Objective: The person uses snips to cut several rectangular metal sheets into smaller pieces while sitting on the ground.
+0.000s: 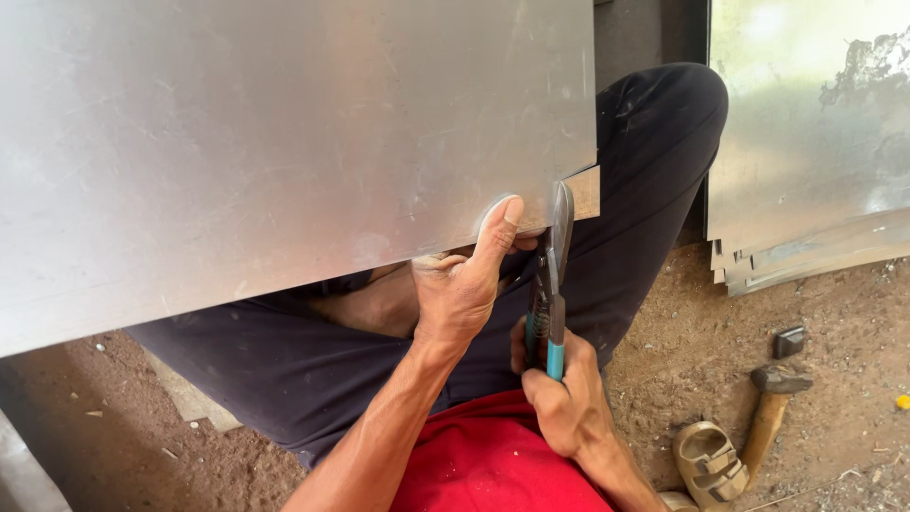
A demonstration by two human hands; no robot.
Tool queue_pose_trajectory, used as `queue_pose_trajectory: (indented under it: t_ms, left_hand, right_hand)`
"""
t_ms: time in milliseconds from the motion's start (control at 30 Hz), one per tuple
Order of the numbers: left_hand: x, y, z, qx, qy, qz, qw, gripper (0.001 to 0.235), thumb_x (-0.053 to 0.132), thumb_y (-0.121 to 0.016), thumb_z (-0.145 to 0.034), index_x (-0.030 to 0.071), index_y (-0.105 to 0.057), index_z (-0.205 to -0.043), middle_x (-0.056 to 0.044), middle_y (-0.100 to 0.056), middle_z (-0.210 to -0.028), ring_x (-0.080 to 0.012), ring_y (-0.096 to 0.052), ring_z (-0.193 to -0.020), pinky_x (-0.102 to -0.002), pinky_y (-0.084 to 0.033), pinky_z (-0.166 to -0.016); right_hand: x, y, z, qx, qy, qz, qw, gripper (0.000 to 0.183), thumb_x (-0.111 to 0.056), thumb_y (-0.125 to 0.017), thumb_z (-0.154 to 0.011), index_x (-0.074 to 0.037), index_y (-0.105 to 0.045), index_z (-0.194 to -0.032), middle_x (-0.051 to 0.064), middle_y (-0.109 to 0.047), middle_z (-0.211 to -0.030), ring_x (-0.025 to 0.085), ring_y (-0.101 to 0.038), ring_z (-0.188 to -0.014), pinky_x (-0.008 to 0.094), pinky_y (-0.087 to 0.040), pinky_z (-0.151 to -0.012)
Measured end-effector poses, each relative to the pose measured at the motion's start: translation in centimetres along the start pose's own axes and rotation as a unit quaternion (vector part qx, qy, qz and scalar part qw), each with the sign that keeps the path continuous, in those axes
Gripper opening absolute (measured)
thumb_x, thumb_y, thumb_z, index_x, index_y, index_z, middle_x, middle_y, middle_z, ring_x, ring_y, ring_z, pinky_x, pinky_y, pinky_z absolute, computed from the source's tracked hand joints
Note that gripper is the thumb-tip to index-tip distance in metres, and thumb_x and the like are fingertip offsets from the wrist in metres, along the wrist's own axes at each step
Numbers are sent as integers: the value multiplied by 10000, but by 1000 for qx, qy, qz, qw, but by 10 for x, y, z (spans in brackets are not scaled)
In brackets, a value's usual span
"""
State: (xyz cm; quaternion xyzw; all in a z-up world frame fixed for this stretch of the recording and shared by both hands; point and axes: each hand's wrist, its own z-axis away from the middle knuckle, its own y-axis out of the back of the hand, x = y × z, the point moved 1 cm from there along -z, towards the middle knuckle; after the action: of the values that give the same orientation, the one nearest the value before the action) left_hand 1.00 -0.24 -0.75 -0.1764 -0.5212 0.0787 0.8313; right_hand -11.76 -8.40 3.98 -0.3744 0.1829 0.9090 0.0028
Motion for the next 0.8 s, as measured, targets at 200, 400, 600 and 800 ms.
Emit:
queue_pose_trajectory:
  t_ms: [200, 400, 600, 800]
  left_hand:
    - [16, 3, 0, 32, 32, 79, 996, 204, 120, -786, -894, -42, -754, -1015, -49, -744, -885, -104, -699, -746, -253, -580, -649]
    - [33, -37, 17, 152, -27, 146, 977, 273, 162, -842, -841, 8, -689, -1008, 1, -678, -928, -100, -636, -786, -250, -526, -705]
    - [3, -27, 8, 63, -158, -24, 985, 157, 146, -800, -955, 11, -728, -992, -23, -713, -892, -97, -661, -746, -273, -537, -703]
    - [10, 29, 12, -96, -91, 0, 991, 297, 100, -819, -883, -10, -706, -1136, -56, -733, -1099, -168, -682, -1026, -294, -554, -906]
  right_hand:
    - [7, -8, -8, 104, 72, 126, 984, 212, -107, -545, -738, -15, -655, -895, 105, -627, -624, 218, -590, -570, 372, -475, -547]
    - [22, 50, 3, 96, 27, 265, 959, 290, -103, -574, -759, -35, -640, -1033, 135, -608, -639, 262, -590, -589, 414, -476, -582]
    - [57, 47, 15, 58, 56, 22, 996, 260, -77, -541, -730, 43, -679, -914, 119, -668, -682, 208, -624, -610, 357, -529, -559]
    - [30, 40, 3, 71, 94, 72, 990, 227, -74, -561, -732, 18, -669, -909, 82, -659, -685, 146, -621, -605, 302, -520, -554]
